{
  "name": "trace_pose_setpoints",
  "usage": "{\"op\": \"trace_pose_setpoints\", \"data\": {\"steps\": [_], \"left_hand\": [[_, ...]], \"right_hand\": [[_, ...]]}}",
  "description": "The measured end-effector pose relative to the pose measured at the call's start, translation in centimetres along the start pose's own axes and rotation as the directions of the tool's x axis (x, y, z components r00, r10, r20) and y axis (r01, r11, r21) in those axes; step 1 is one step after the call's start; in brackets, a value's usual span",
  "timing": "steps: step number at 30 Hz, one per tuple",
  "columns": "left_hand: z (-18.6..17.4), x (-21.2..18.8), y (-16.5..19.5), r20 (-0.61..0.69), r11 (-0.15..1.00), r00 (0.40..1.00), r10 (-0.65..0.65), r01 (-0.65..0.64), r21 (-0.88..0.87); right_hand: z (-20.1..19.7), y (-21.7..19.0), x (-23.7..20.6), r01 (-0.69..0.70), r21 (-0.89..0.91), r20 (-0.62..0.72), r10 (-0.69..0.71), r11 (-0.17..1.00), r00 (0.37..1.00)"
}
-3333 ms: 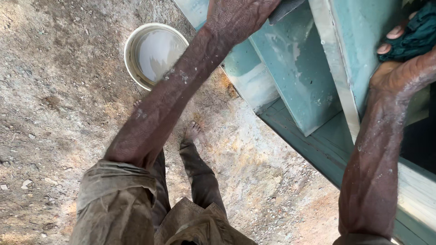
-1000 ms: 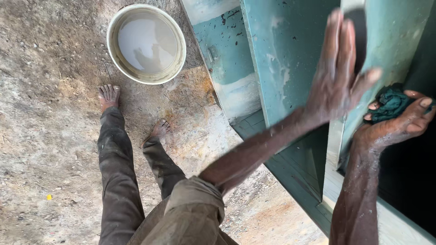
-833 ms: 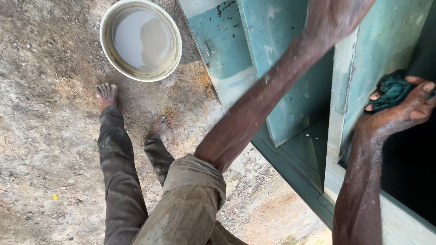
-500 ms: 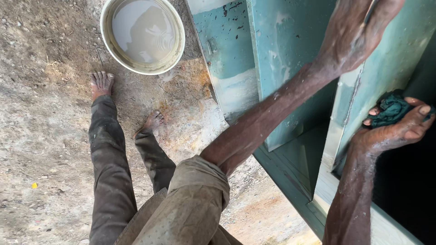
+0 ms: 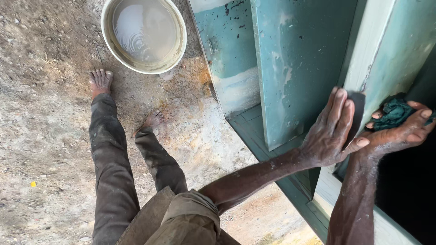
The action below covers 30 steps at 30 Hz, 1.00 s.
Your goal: The person scrubs the interior of a green metal cabinet using a dark abrasive pad and a green cloth, repeatedly dipping the pad into a bucket of water on the ground. The person wipes the shelves and side panels of the cabinet.
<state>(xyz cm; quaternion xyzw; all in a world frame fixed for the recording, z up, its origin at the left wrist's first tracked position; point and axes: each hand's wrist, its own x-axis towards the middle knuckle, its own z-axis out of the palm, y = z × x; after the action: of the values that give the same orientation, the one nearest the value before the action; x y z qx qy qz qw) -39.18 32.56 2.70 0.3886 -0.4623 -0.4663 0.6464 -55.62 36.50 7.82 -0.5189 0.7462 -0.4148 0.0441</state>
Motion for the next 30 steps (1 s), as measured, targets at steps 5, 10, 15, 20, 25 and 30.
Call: {"op": "trace_pose_setpoints", "data": {"steps": [5, 10, 15, 20, 25, 30], "left_hand": [[1.8, 7.9, -4.1, -0.148, 0.960, 0.979, 0.140, -0.097, 0.264], [1.3, 4.8, -1.7, -0.038, 0.967, 0.999, 0.033, -0.022, 0.253], [2.0, -0.9, 0.0, -0.055, 0.990, 0.997, -0.063, 0.069, 0.119], [3.1, 3.8, -3.3, -0.074, 0.984, 0.995, -0.064, 0.075, 0.160], [-1.7, 1.0, 3.3, 0.043, 0.969, 0.997, -0.058, 0.045, 0.242], [1.6, 10.3, -4.5, 0.113, 0.797, 0.991, 0.066, -0.121, 0.592]], "right_hand": [[0.8, -0.8, -0.4, -0.031, 0.166, 0.028, 0.027, 0.986, 0.999], [1.8, -2.5, -0.6, -0.100, 0.214, -0.042, 0.111, 0.972, 0.993], [1.1, -1.6, -0.4, 0.069, 0.039, -0.015, -0.068, 0.997, 0.998], [0.4, -0.4, -0.3, 0.043, 0.046, -0.049, -0.041, 0.998, 0.998], [1.6, -1.9, -0.1, -0.007, -0.029, -0.003, 0.007, 1.000, 1.000], [2.0, -2.8, -0.4, -0.040, 0.137, 0.007, 0.039, 0.990, 0.999]]}}
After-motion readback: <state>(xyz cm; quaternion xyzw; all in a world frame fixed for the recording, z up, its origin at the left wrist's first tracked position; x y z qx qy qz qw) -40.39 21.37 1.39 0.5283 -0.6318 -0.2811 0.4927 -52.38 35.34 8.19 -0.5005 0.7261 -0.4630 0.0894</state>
